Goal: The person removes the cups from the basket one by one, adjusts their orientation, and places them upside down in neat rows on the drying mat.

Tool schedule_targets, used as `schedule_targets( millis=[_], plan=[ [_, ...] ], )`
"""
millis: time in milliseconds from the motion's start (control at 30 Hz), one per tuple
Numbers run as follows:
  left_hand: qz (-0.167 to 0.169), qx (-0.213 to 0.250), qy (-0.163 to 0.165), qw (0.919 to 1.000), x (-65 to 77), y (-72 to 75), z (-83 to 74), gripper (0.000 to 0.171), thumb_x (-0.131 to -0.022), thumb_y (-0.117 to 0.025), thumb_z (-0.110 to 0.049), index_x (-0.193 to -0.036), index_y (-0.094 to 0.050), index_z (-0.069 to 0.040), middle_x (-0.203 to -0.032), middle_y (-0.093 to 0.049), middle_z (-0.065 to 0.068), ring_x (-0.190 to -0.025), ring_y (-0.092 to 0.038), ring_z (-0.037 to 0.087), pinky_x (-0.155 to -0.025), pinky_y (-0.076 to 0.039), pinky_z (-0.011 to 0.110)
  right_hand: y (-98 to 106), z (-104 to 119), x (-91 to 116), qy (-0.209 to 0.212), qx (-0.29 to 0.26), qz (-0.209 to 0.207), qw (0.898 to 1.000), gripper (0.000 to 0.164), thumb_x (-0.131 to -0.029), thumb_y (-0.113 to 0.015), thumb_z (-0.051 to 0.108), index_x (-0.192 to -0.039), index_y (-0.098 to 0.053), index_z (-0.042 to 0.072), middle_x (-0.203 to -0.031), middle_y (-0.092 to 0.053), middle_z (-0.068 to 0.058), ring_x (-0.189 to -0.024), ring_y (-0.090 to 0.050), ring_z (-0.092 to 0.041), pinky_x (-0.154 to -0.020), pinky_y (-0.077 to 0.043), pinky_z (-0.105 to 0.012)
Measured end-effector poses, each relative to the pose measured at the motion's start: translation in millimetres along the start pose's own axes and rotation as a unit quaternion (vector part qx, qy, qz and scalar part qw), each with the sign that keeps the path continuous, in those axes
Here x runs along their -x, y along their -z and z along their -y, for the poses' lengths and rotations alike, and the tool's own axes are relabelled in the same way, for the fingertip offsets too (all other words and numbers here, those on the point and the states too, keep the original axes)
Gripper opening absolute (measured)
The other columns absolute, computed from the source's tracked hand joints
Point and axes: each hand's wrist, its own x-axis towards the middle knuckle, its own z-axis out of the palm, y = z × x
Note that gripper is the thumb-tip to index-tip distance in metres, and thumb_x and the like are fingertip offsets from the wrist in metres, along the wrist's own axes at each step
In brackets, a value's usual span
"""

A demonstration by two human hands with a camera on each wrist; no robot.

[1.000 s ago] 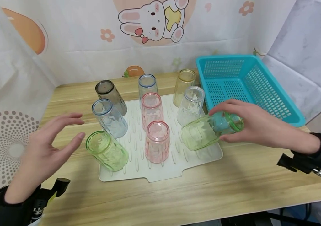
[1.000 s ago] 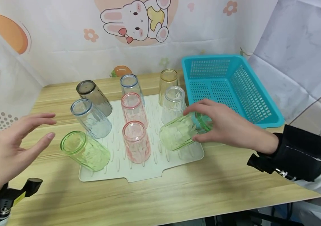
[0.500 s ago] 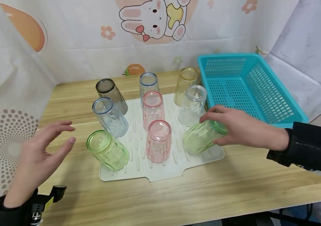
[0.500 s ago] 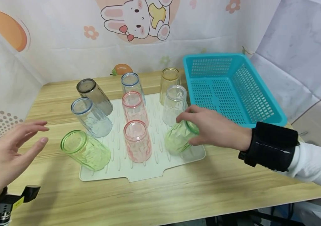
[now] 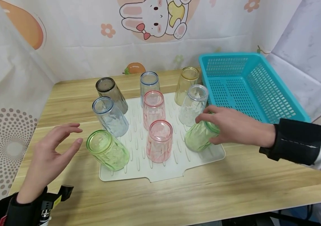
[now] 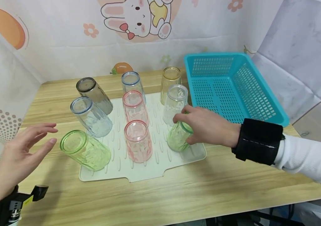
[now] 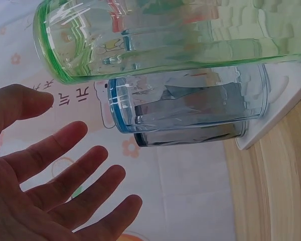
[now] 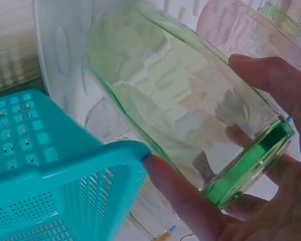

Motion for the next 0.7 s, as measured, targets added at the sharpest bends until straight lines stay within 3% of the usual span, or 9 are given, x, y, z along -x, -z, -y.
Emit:
schedule_targets(
  millis=[700],
  plan=[
    [-0.002, 0.012, 0.006, 0.9999, -4.7, -6.1, -0.6, 0.043, -0.078, -0.069, 0.016, -0.118, -0.062, 0.004, -0.124, -0.056, 0.018, -0.118, -0.047, 0.002, -0.096, -0.038, 0.013, 0.3, -0.7, -8.2, -0.018, 0.008, 0.023, 1.000, 0.061, -0.065, -0.091, 0.021, -0.120, -0.065, 0.017, -0.114, -0.057, -0.008, -0.079, -0.057, -0.019, -0.060, -0.050, -0.031]
  ],
)
